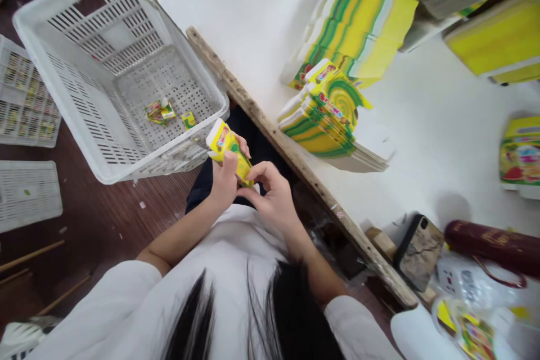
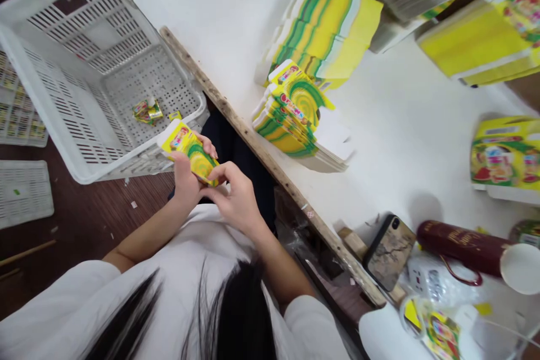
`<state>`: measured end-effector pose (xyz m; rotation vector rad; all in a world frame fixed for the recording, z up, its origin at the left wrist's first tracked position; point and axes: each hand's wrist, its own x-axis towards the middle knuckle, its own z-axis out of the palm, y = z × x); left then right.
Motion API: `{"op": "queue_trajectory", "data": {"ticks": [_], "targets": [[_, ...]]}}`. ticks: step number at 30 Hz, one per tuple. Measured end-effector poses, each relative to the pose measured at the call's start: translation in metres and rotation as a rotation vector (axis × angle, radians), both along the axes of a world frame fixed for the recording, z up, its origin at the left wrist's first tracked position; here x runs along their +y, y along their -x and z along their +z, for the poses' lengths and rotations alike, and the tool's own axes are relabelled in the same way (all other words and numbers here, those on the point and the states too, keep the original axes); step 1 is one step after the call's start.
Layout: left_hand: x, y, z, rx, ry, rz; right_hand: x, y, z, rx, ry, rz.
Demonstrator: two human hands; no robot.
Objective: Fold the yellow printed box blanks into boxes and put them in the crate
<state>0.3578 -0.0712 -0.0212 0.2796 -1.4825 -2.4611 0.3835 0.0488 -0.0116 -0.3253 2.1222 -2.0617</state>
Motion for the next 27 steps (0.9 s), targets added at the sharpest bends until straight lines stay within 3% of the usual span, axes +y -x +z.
{"op": "queue_trajectory", "data": {"ticks": [3,7,10,14,15,17,19,21,24,25,27], "targets": [[-0.008,-0.006,-0.014,0.035,0.127,-0.126,0.003,0.0,-0.007,-0.081,0.058,-0.152],[-0.021,-0.007,-0.016,-0.039,0.291,-0.042,0.012,0.002,-0.006,-0.009,-0.033,-0.155],[-0.034,-0.004,-0.007,-0.05,0.431,-0.011,0.022,0.007,0.0,0.155,-0.196,-0.182],[-0.055,-0.005,0.015,0.14,0.702,0.026,0.033,0.015,0.008,0.465,-0.47,-0.23],[-0.059,-0.005,0.021,0.167,0.818,-0.021,0.033,0.015,0.009,0.53,-0.533,-0.197],[-0.061,-0.007,0.03,0.152,1.059,-0.245,0.03,0.015,0.01,0.627,-0.602,-0.085],[-0.058,-0.008,0.034,0.061,1.202,-0.515,0.025,0.013,0.009,0.673,-0.59,-0.015],[-0.052,-0.01,0.032,-0.044,1.23,-0.627,0.021,0.012,0.008,0.653,-0.519,-0.079],[-0.043,-0.013,0.024,-0.09,1.216,-0.521,0.018,0.012,0.004,0.454,-0.358,-0.273],[-0.04,-0.014,0.022,-0.054,1.219,-0.492,0.018,0.013,0.002,0.344,-0.286,-0.275],[-0.034,-0.017,0.017,0.081,1.219,-0.486,0.016,0.013,-0.002,0.085,-0.127,-0.125]]}}
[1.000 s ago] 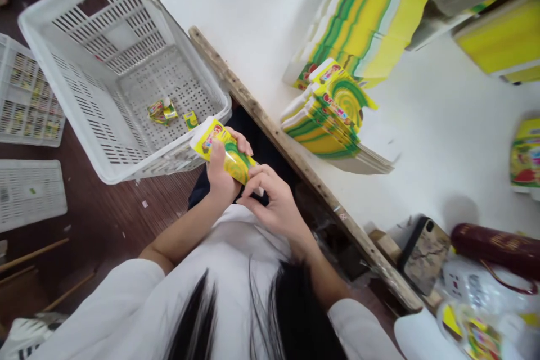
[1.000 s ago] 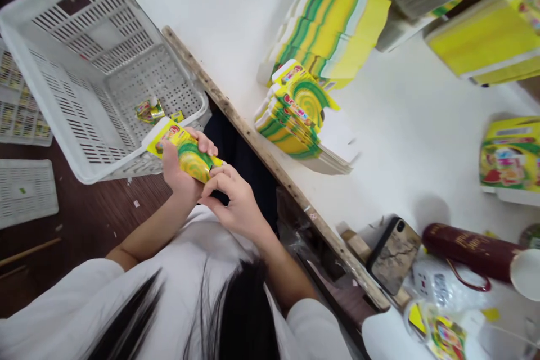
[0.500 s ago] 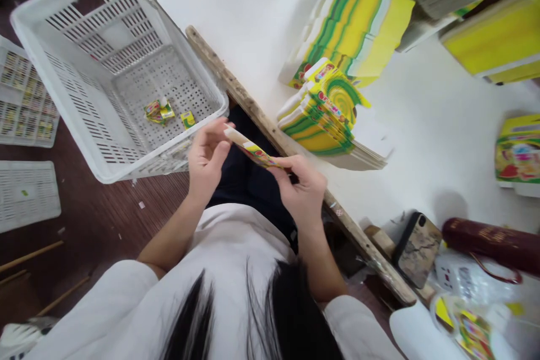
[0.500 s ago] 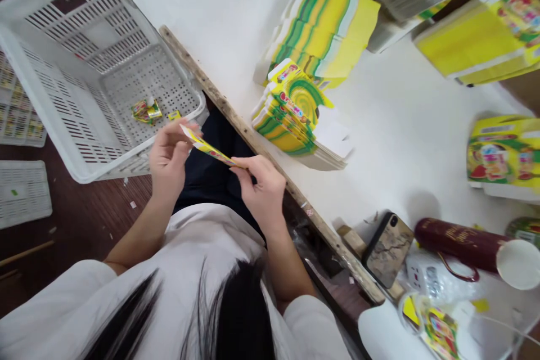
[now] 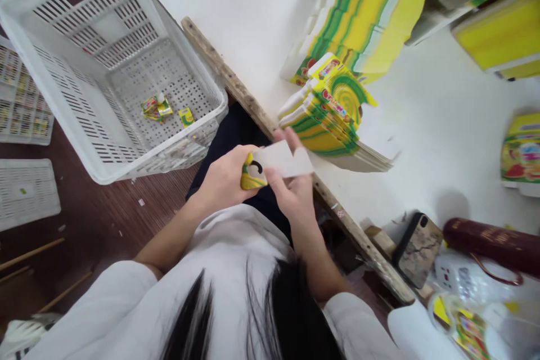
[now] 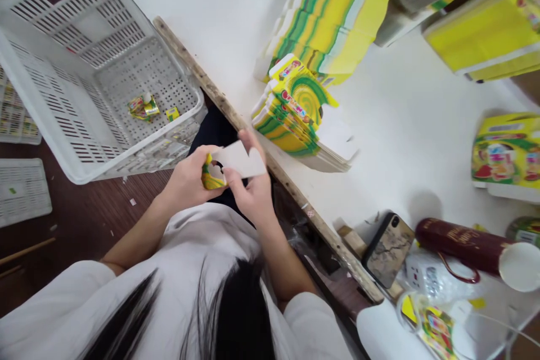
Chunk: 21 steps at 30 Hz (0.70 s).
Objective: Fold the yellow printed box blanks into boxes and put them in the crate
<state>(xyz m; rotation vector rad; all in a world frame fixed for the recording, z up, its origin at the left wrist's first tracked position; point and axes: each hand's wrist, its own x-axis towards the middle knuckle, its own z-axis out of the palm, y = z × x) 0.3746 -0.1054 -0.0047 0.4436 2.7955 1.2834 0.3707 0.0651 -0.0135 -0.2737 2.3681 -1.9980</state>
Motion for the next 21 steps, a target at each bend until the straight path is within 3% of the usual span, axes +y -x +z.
{"op": "queue_trajectory", "data": {"ticks": [3,6,9,13,16,19,21], "targets": [[0.006,-0.001,-0.008,0.164,-0.065,-0.117,-0.004,0.0,-0.007,-0.313,0.227,0.267],[0.007,0.0,-0.014,0.25,-0.086,-0.088,-0.007,0.002,-0.014,-0.325,0.295,0.2],[0.005,-0.001,-0.018,0.187,-0.083,-0.052,-0.006,0.001,-0.013,-0.197,0.252,0.147],[0.007,-0.004,-0.024,0.066,-0.181,-0.061,0.0,-0.005,0.0,0.0,-0.003,0.324],[0.01,-0.005,-0.026,0.096,-0.215,0.006,0.005,-0.008,0.004,0.09,-0.161,0.213],[0.009,-0.005,-0.02,0.13,-0.032,0.066,0.009,-0.006,0.0,0.149,-0.128,0.046],[0.006,-0.004,-0.015,0.114,0.093,0.079,0.012,-0.004,-0.004,0.175,-0.124,0.072]]}}
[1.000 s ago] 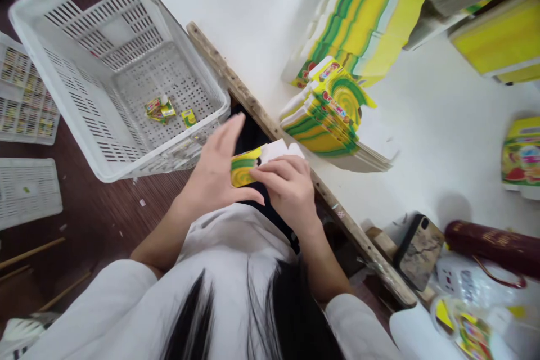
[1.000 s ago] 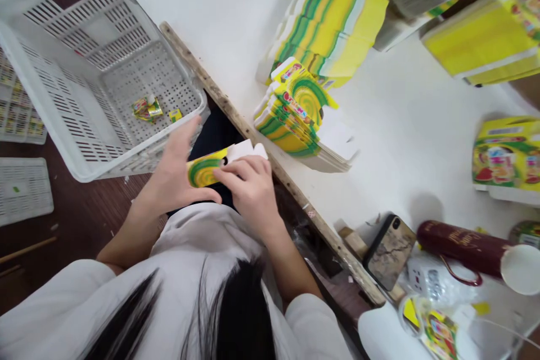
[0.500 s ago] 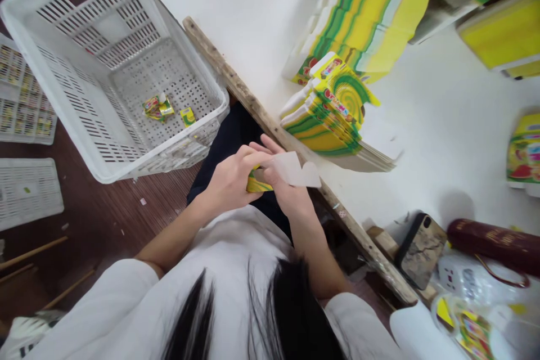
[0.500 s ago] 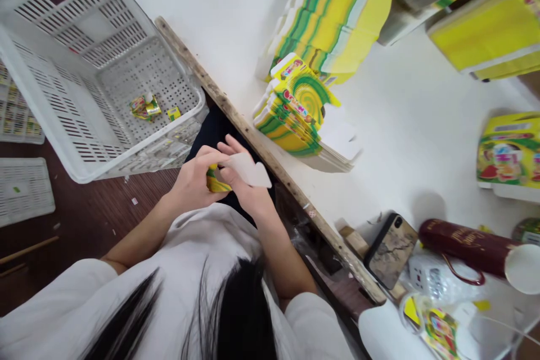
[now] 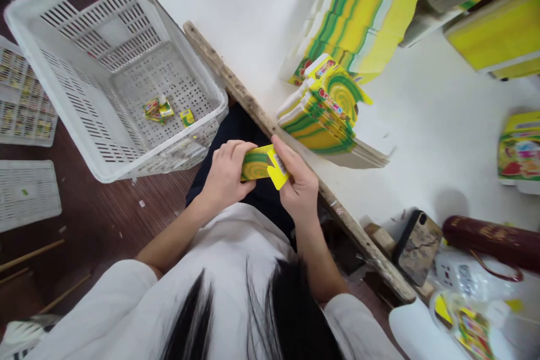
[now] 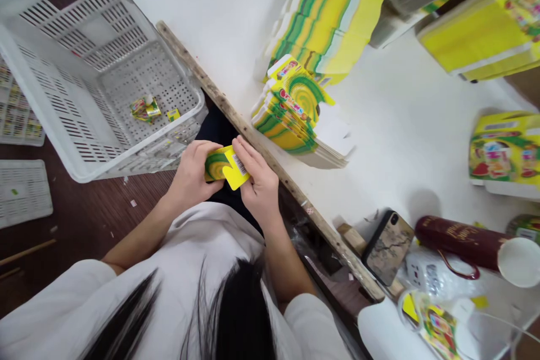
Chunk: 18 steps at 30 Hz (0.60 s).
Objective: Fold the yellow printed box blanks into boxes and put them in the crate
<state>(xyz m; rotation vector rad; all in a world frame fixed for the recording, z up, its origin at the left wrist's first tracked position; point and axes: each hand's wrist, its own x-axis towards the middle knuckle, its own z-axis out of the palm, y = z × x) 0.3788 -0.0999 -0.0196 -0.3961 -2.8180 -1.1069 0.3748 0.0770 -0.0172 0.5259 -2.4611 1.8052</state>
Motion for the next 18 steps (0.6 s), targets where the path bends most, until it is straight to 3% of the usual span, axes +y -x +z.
{"op": "queue_trajectory", "data": {"ticks": [6,10,14,18], "targets": [[-0.017,0.001,0.007,-0.006,-0.036,-0.038,0.014,0.006,0.003,-0.053,-0.185,0.231],[-0.018,0.005,0.009,-0.102,-0.216,-0.075,0.027,0.013,0.012,-0.084,-0.195,0.327],[-0.011,0.01,0.01,-0.229,-0.452,0.002,0.014,0.015,0.014,-0.081,-0.153,0.205],[-0.026,0.014,0.008,-0.187,-0.375,0.071,-0.001,0.013,0.017,-0.013,-0.133,0.114]]}}
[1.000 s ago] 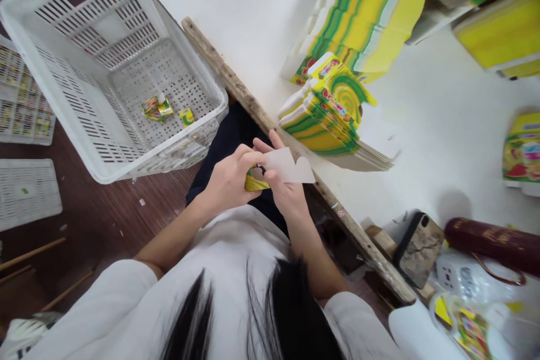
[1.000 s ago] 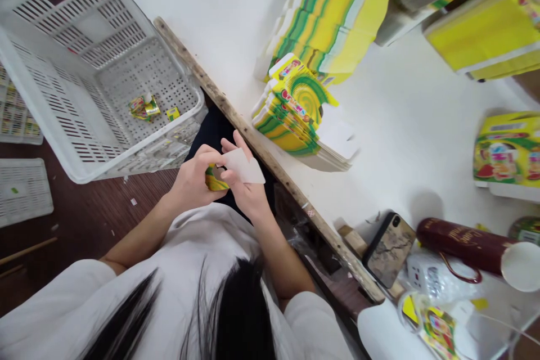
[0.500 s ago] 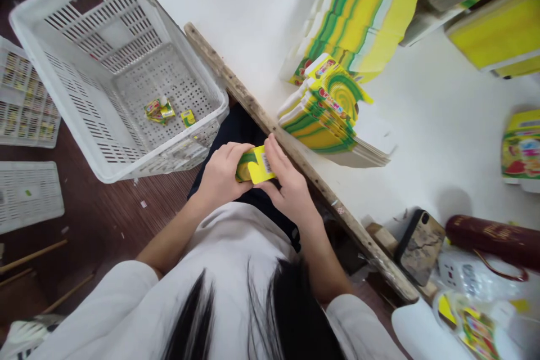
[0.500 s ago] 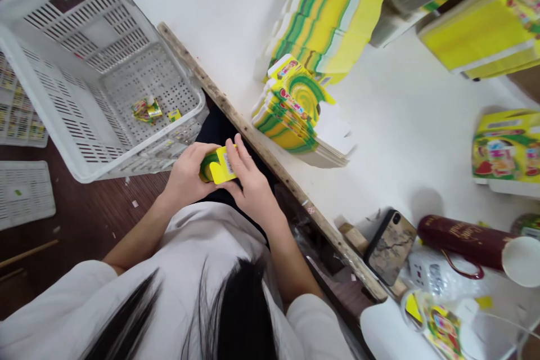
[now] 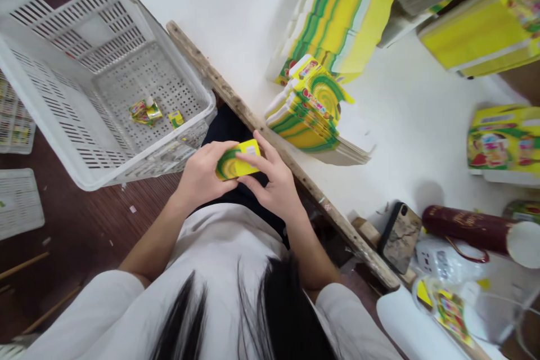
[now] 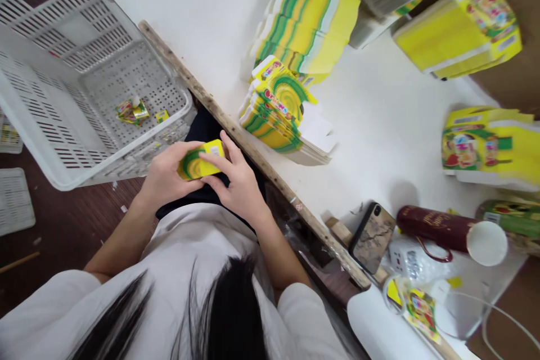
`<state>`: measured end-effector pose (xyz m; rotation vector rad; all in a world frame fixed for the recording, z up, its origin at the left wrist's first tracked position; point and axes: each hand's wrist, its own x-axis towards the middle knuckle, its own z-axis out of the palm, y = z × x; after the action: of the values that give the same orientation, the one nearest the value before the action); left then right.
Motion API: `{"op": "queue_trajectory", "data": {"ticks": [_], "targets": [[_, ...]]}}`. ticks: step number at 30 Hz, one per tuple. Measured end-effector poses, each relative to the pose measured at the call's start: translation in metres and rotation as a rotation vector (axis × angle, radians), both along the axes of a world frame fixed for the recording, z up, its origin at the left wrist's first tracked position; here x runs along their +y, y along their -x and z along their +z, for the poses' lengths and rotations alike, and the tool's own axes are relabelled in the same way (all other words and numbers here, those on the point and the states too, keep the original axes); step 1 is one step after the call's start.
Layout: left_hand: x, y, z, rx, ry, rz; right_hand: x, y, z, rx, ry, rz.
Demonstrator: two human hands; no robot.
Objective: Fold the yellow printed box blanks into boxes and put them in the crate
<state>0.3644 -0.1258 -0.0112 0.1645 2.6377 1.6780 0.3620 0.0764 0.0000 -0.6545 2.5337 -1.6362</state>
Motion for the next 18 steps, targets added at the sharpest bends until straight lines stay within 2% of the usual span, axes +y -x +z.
{"op": "queue_trajectory", "data": {"ticks": [2,4,6,7,9,12,15,18], "targets": [[-0.023,0.004,-0.003,0.098,0.118,0.163,0.008,0.004,0.008,0.078,0.006,-0.095],[-0.051,0.008,-0.006,0.242,0.241,0.418,0.026,0.014,0.016,0.199,-0.002,-0.308],[-0.071,0.012,-0.011,0.325,0.344,0.548,0.049,0.03,0.02,0.3,-0.082,-0.549],[-0.076,0.013,-0.013,0.346,0.366,0.567,0.059,0.038,0.019,0.309,-0.166,-0.617],[-0.074,0.014,-0.017,0.333,0.359,0.512,0.073,0.055,0.012,0.272,-0.329,-0.627],[-0.049,0.01,-0.018,0.227,0.315,0.307,0.08,0.069,-0.003,0.194,-0.445,-0.603],[-0.025,0.006,-0.015,0.156,0.298,0.177,0.077,0.072,-0.009,0.224,-0.426,-0.627],[-0.014,0.004,-0.011,0.114,0.275,0.118,0.071,0.07,-0.005,0.291,-0.311,-0.696]]}}
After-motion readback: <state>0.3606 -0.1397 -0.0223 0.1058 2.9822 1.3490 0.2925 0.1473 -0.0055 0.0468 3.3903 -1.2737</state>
